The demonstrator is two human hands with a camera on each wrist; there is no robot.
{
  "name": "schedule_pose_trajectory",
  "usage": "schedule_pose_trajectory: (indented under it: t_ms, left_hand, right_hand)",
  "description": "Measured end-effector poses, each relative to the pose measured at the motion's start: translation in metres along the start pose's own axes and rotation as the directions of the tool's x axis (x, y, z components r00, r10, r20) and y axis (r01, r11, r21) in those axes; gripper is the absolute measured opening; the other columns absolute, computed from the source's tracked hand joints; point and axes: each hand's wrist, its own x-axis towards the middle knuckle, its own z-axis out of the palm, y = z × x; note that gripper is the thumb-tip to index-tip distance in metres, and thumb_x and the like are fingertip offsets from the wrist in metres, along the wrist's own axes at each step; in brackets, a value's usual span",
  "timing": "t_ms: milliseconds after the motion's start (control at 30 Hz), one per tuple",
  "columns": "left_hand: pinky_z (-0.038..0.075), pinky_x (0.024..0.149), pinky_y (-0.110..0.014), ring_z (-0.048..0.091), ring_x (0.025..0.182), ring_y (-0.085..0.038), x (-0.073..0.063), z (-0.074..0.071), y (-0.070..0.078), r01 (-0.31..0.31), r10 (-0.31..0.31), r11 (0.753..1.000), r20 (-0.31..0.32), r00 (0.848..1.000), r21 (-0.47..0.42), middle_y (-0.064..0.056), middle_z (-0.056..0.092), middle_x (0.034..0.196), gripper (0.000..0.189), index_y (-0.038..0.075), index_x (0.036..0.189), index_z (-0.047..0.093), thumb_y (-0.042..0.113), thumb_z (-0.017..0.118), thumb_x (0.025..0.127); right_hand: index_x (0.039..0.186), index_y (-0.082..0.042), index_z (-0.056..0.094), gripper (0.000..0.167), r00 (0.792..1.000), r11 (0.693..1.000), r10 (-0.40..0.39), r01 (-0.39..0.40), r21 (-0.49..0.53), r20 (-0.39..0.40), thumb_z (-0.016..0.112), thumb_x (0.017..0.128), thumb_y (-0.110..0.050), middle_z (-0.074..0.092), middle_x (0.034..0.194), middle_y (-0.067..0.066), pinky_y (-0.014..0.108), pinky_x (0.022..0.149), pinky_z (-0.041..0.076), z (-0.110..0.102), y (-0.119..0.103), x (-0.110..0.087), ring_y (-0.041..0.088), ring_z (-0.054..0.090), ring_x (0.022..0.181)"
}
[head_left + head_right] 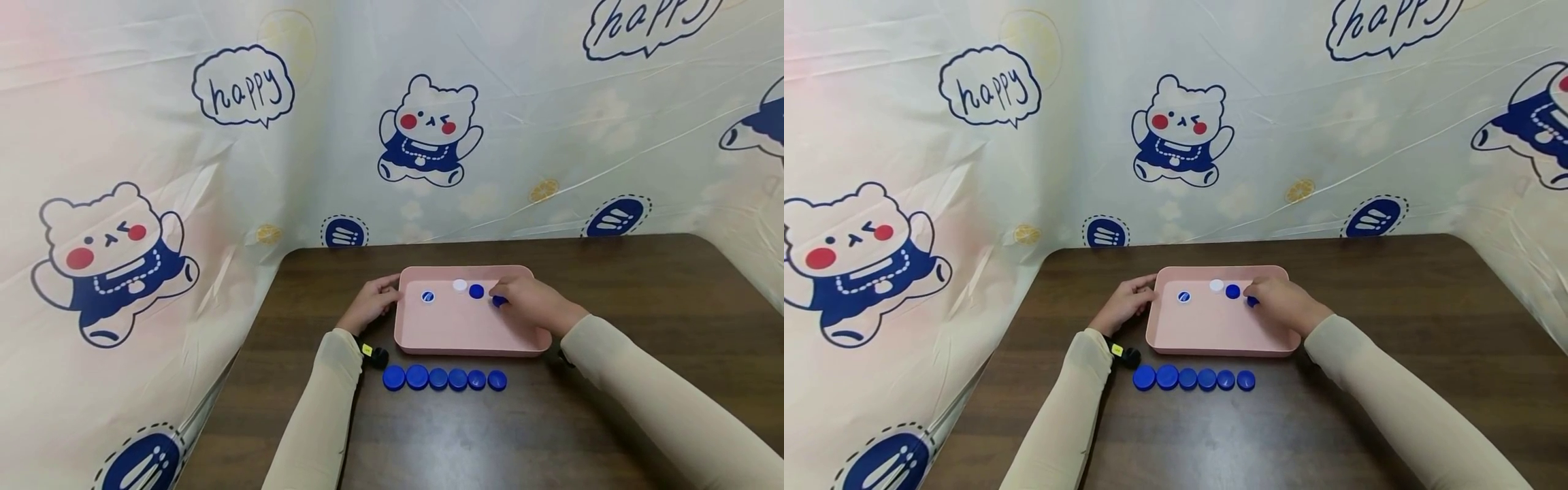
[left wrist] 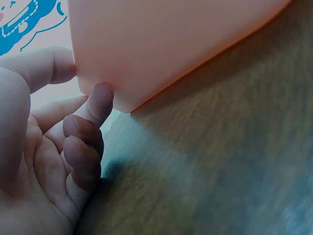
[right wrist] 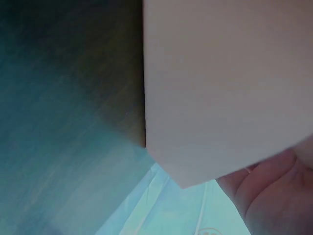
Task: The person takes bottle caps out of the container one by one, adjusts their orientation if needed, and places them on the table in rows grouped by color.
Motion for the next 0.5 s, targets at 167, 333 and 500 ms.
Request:
schedule_pose_trajectory:
  t_ms: [167, 333, 500]
  left_hand:
    - [0.045, 0.056, -0.029, 0.050, 0.062, -0.020, 0.000, 0.000, 0.000, 0.005, -0.005, 1.000, 0.002, 1.000, -0.001, -0.007, 0.056, 0.076, 0.050, 0.017, 0.139, 0.056, 0.021, 0.067, 0.091]
    - [0.045, 0.056, -0.030, 0.050, 0.062, -0.021, -0.001, -0.001, 0.001, 0.012, -0.012, 1.000, 0.007, 1.000, -0.005, -0.007, 0.056, 0.076, 0.050, 0.016, 0.139, 0.055, 0.021, 0.067, 0.091]
    - [0.045, 0.057, -0.030, 0.050, 0.063, -0.021, -0.001, 0.000, 0.001, 0.016, -0.016, 1.000, 0.001, 1.000, -0.004, -0.007, 0.056, 0.076, 0.049, 0.016, 0.139, 0.055, 0.021, 0.066, 0.091]
  right_hand:
    - [0.116, -0.007, 0.072, 0.025, 0.999, 0.999, 0.042, -0.042, -0.006, 0.004, 0.066, 0.092, -0.008, 0.068, 0.106, 0.007, 0.044, 0.088, 0.051, -0.003, -0.004, -0.005, 0.022, 0.062, 0.096]
    - [0.116, -0.006, 0.072, 0.028, 1.000, 0.998, 0.028, -0.028, -0.063, 0.000, 0.070, 0.089, -0.006, 0.068, 0.108, 0.009, 0.044, 0.088, 0.051, -0.004, -0.008, -0.009, 0.024, 0.064, 0.099]
    - [0.117, -0.007, 0.072, 0.030, 0.999, 0.996, 0.039, -0.040, -0.080, -0.010, 0.072, 0.087, -0.006, 0.068, 0.109, 0.009, 0.044, 0.088, 0.050, -0.002, -0.010, -0.013, 0.027, 0.065, 0.102]
